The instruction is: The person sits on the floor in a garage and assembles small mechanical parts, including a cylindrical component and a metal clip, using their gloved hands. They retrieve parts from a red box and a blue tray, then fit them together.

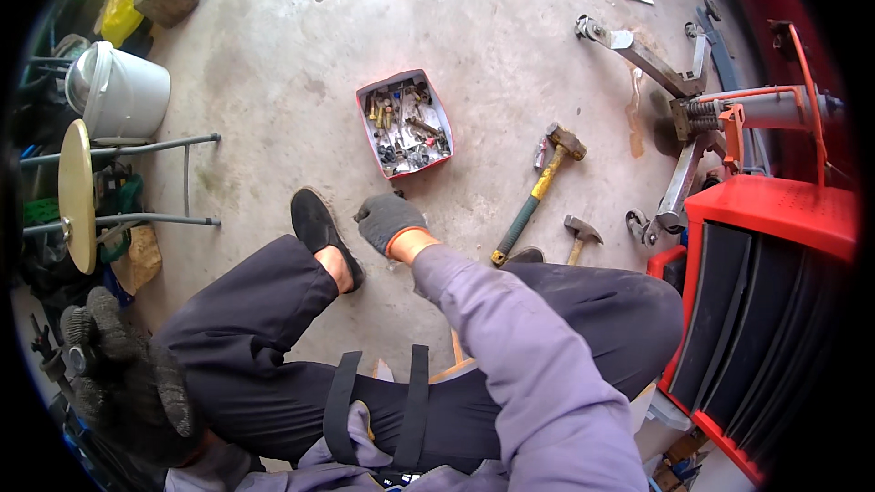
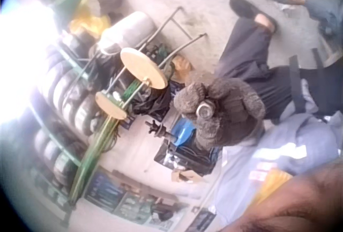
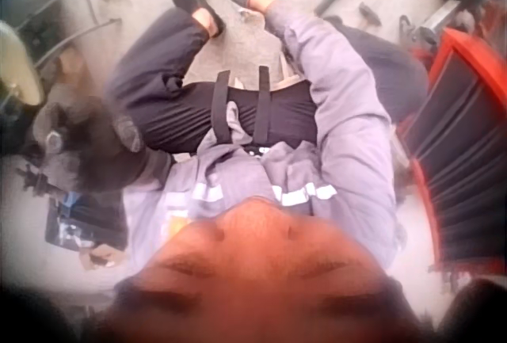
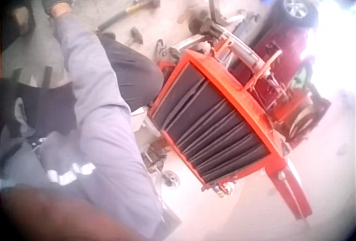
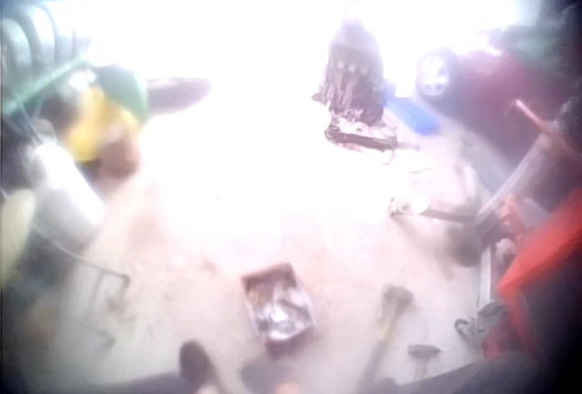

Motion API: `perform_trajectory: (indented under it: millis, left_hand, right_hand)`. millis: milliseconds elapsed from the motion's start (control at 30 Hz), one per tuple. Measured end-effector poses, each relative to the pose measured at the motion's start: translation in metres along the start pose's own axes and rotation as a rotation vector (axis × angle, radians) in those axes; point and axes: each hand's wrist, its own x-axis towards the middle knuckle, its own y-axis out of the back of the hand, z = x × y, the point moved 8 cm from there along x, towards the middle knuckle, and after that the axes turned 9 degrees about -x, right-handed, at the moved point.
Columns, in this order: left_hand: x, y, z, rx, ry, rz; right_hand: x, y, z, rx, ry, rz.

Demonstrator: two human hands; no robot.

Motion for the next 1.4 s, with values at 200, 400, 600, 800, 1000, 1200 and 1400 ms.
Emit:
perform_trajectory:
  millis: [200,400,600,800,1000,1200,1400]
  left_hand:
    - [-0.005,-0.035,-0.027,-0.079,0.221,0.086]
    - [-0.018,-0.057,-0.047,0.137,0.332,0.134]
    - [-0.027,-0.031,-0.06,0.253,0.203,-0.106]
    - [-0.021,-0.048,-0.083,-0.017,0.528,0.421]
    - [-0.026,-0.046,-0.1,-0.071,0.558,0.292]
    - [-0.024,-0.052,-0.102,-0.05,0.671,0.293]
    - [-0.025,-0.046,-0.095,-0.105,0.575,0.369]
  right_hand:
    - [-0.079,0.117,-0.091,0.726,-0.074,-0.194]
    - [-0.218,0.152,-0.162,1.26,0.124,-0.285]
    - [-0.23,0.148,-0.171,0.699,0.503,-0.182]
    - [-0.237,0.153,-0.168,0.634,0.492,-0.191]
    - [-0.237,0.157,-0.165,0.618,0.56,-0.125]
    - [-0.243,0.122,-0.155,0.909,0.628,-0.139]
    - [-0.245,0.152,-0.174,0.27,0.621,0.022]
